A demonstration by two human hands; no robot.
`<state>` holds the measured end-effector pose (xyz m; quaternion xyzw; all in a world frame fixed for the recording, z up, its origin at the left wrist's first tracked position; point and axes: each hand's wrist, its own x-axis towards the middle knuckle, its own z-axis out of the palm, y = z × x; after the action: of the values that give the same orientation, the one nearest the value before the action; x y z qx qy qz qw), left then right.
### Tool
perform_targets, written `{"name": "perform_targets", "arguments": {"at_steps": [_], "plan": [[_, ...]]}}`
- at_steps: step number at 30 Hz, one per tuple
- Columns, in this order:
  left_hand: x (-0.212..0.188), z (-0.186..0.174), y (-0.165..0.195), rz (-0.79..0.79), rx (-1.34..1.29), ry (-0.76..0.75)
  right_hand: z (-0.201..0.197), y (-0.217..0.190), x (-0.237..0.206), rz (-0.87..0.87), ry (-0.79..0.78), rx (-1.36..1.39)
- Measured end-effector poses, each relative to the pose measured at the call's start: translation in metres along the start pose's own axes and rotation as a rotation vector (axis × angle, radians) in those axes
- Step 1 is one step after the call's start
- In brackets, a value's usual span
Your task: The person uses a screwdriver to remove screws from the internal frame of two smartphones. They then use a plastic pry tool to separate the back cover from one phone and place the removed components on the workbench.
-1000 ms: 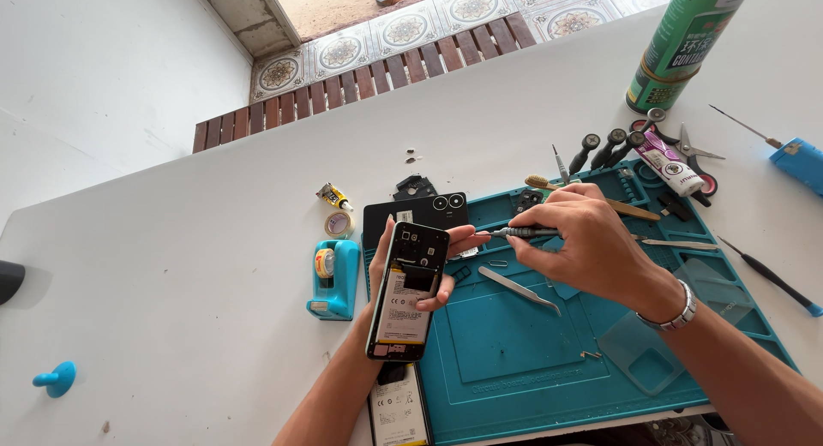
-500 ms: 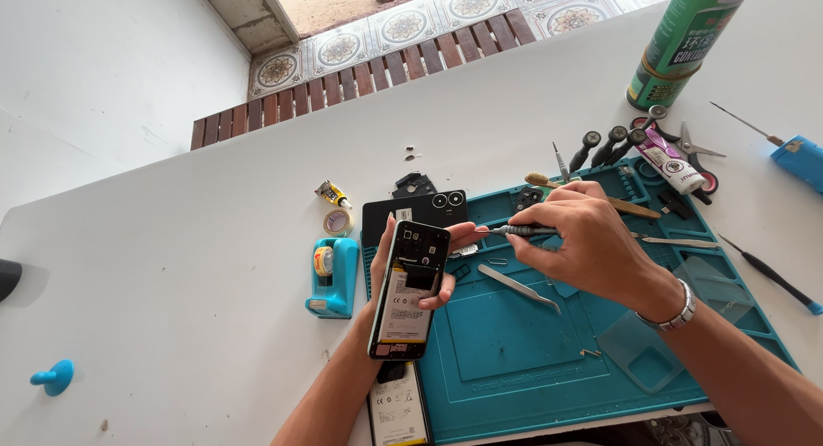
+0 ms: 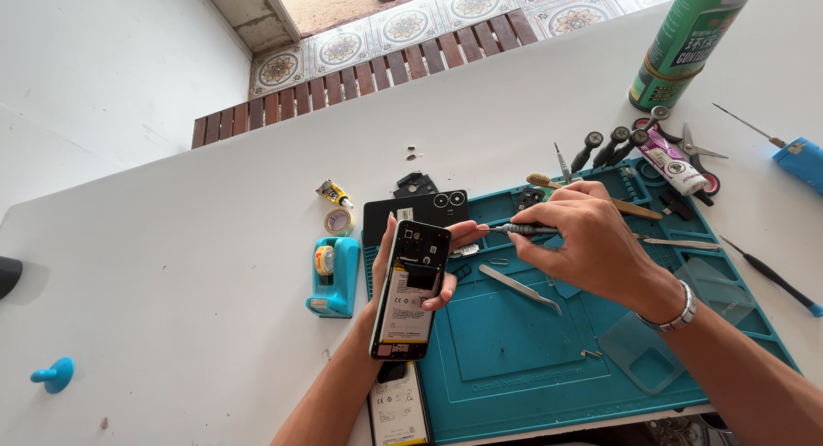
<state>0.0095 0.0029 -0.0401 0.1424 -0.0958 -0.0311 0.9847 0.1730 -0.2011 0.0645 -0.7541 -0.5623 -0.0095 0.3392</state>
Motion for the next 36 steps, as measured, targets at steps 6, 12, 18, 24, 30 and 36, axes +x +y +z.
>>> {"name": "perform_targets", "arguments": {"at_steps": [6, 12, 18, 24, 30, 36], "plan": [[0.0, 0.001, -0.001, -0.001, -0.005, 0.008, 0.001, -0.001, 0.0, 0.018, -0.008, -0.003], [0.001, 0.003, -0.001, 0.004, -0.04, -0.031, -0.001, -0.003, 0.001, -0.021, 0.014, -0.001], [0.002, 0.004, -0.002, -0.014, -0.057, -0.033, 0.001, -0.01, 0.0, -0.001, 0.059, 0.019], [-0.002, 0.003, -0.005, -0.017, 0.058, 0.029, 0.014, -0.017, -0.005, -0.157, 0.064, 0.098], [-0.002, 0.001, -0.006, -0.034, 0.069, 0.019, 0.022, -0.018, -0.007, -0.155, 0.062, 0.109], [-0.002, 0.002, -0.005, -0.045, 0.091, 0.045, 0.02, -0.019, -0.006, -0.151, 0.054, 0.101]]}}
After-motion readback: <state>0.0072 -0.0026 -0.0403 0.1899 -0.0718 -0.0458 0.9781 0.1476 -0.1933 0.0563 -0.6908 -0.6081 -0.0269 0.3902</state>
